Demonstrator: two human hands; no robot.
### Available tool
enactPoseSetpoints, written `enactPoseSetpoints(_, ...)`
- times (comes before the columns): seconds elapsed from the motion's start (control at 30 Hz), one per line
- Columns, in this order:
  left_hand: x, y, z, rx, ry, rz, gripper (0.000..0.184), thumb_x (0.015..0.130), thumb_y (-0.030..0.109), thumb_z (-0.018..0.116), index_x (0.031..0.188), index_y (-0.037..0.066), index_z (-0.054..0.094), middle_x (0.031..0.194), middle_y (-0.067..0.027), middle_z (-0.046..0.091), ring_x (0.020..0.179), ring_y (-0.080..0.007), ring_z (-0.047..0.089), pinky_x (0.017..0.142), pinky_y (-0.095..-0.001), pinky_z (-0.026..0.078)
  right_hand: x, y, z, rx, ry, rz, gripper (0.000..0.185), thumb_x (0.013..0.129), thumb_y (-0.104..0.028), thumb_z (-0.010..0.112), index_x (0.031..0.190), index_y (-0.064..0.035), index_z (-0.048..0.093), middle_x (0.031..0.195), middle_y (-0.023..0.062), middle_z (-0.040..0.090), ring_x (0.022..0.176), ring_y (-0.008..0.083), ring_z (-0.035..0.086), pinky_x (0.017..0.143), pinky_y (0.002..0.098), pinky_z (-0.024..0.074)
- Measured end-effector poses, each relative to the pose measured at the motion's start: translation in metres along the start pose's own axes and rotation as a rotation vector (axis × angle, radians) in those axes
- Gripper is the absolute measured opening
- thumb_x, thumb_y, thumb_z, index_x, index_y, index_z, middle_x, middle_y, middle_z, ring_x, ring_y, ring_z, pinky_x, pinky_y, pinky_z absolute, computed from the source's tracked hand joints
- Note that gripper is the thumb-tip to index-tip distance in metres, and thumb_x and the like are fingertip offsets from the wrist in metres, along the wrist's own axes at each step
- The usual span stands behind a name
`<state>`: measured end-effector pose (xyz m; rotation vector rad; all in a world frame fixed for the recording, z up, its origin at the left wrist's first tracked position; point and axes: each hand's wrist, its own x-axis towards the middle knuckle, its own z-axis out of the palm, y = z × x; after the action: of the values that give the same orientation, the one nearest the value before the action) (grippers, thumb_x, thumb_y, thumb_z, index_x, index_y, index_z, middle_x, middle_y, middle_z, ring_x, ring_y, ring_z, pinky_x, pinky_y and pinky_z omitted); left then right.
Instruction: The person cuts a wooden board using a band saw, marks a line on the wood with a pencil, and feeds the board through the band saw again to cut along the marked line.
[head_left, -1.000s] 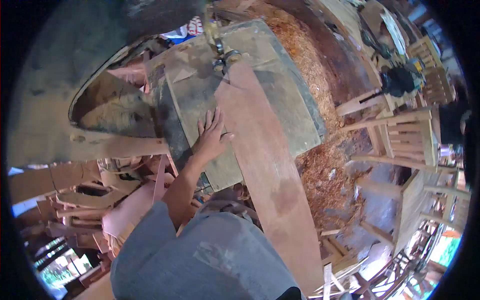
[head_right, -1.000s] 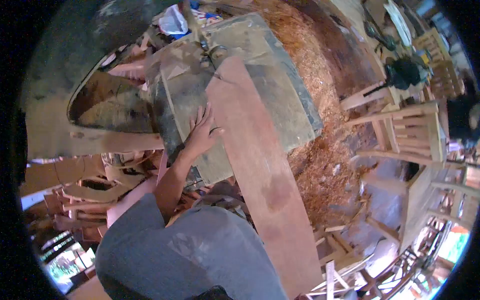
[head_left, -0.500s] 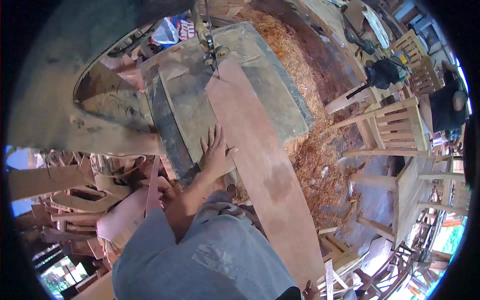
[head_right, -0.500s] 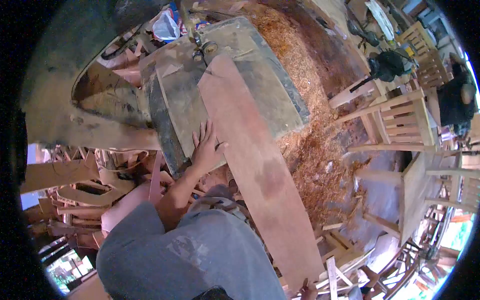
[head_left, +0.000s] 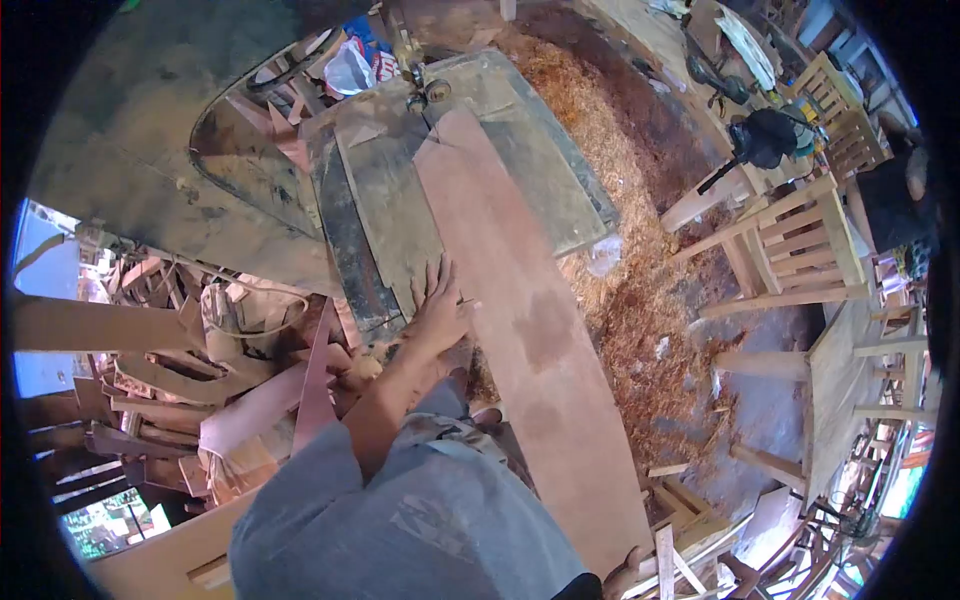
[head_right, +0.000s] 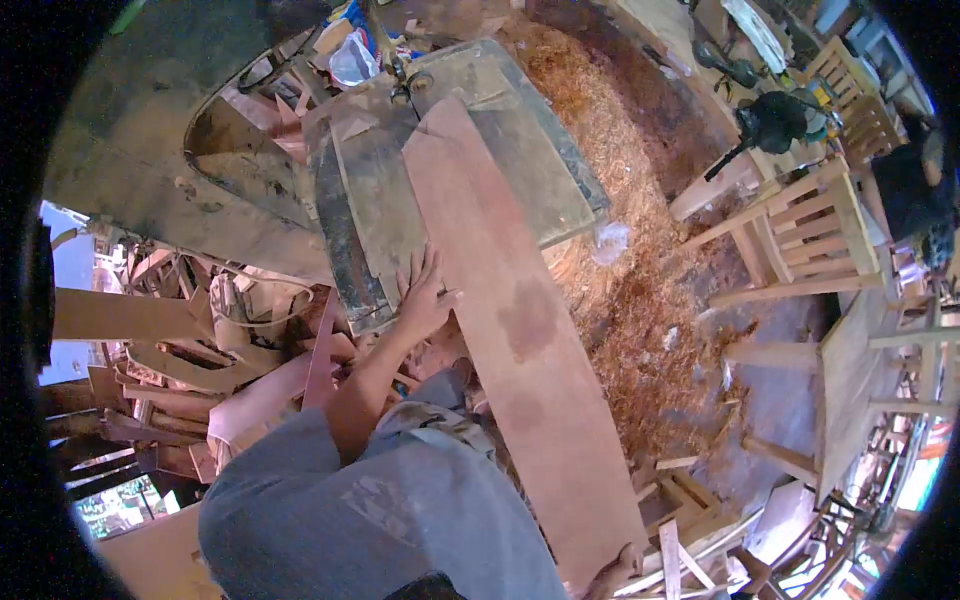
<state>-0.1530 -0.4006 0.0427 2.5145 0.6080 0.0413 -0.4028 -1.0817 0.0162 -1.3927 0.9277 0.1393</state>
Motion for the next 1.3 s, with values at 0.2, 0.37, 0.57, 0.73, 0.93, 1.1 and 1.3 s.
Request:
enactPoseSetpoints(0.2,0.007,-0.018,-0.013,0.088,-0.067,0.037,0.092,0.092,0.035,0.066,0.160,0.003,0.012,0.168,-0.0180,0.008,0.155,-0.0403,0.001,0.120,-0.0604,-0.006,-0.015,0.039,-0.013,-0.049,0.071,0.091,0.082,0.082,-0.065,0.065,0.129,0.0015,0.055,0.123,0.0176,0.060,0.105,0.0326,0.057,0.096,0.0474,0.0456)
enactPoseSetpoints(0.37,0.015,-0.035,-0.032,0.081,-0.091,0.061,0.089,0.091,0.032,0.065,0.158,-0.001,0.017,0.167,-0.0206,0.012,0.154,-0.0416,0.004,0.119,-0.0629,-0.004,-0.055,0.087,-0.026,-0.181,0.149,0.257,0.083,0.080,-0.075,0.062,0.120,-0.0019,0.063,0.113,0.0149,0.064,0.096,0.0283,0.058,0.089,0.0464,0.0481)
enactPoseSetpoints(0.57,0.024,-0.059,-0.055,0.044,-0.134,0.135,0.090,0.091,0.030,0.066,0.158,-0.001,0.016,0.167,-0.0213,0.012,0.154,-0.0435,0.004,0.118,-0.0641,-0.004,-0.099,0.153,-0.052,-0.367,0.211,0.494,0.085,0.079,-0.081,0.059,0.114,-0.0042,0.068,0.105,0.0131,0.067,0.090,0.0253,0.059,0.084,0.0458,0.0497)
enactPoseSetpoints(0.73,0.036,-0.084,-0.062,0.034,-0.125,0.208,0.091,0.091,0.032,0.067,0.158,-0.001,0.016,0.166,-0.0228,0.013,0.153,-0.0455,0.006,0.118,-0.0659,-0.002,-0.135,0.145,-0.001,-0.244,0.175,0.398,0.083,0.080,-0.078,0.060,0.116,-0.0032,0.066,0.108,0.0138,0.066,0.093,0.0265,0.059,0.086,0.0460,0.0489)
enactPoseSetpoints(0.93,0.046,-0.101,-0.074,0.012,-0.128,0.236,0.091,0.091,0.033,0.067,0.159,0.000,0.015,0.166,-0.0222,0.013,0.153,-0.0460,0.006,0.117,-0.0667,-0.001,-0.172,0.131,0.053,-0.145,0.188,0.318,0.081,0.082,-0.074,0.061,0.119,-0.0019,0.064,0.111,0.0146,0.065,0.096,0.0278,0.058,0.089,0.0464,0.0479)
enactPoseSetpoints(1.1,0.055,-0.113,-0.079,0.011,-0.141,0.251,0.092,0.092,0.034,0.066,0.160,0.002,0.014,0.167,-0.0206,0.010,0.153,-0.0460,0.005,0.117,-0.0667,-0.003,-0.205,0.124,0.105,-0.018,0.208,0.234,0.079,0.083,-0.070,0.061,0.121,-0.0009,0.062,0.113,0.0153,0.064,0.099,0.0290,0.058,0.091,0.0467,0.0471)
enactPoseSetpoints(1.3,0.065,-0.124,-0.080,-0.009,-0.138,0.267,0.091,0.092,0.032,0.066,0.160,0.002,0.014,0.167,-0.0211,0.011,0.153,-0.0462,0.005,0.116,-0.0685,-0.003,-0.236,0.112,0.154,0.109,0.219,0.147,0.077,0.084,-0.066,0.062,0.123,0.0004,0.060,0.117,0.0161,0.063,0.102,0.0303,0.057,0.094,0.0470,0.0461)
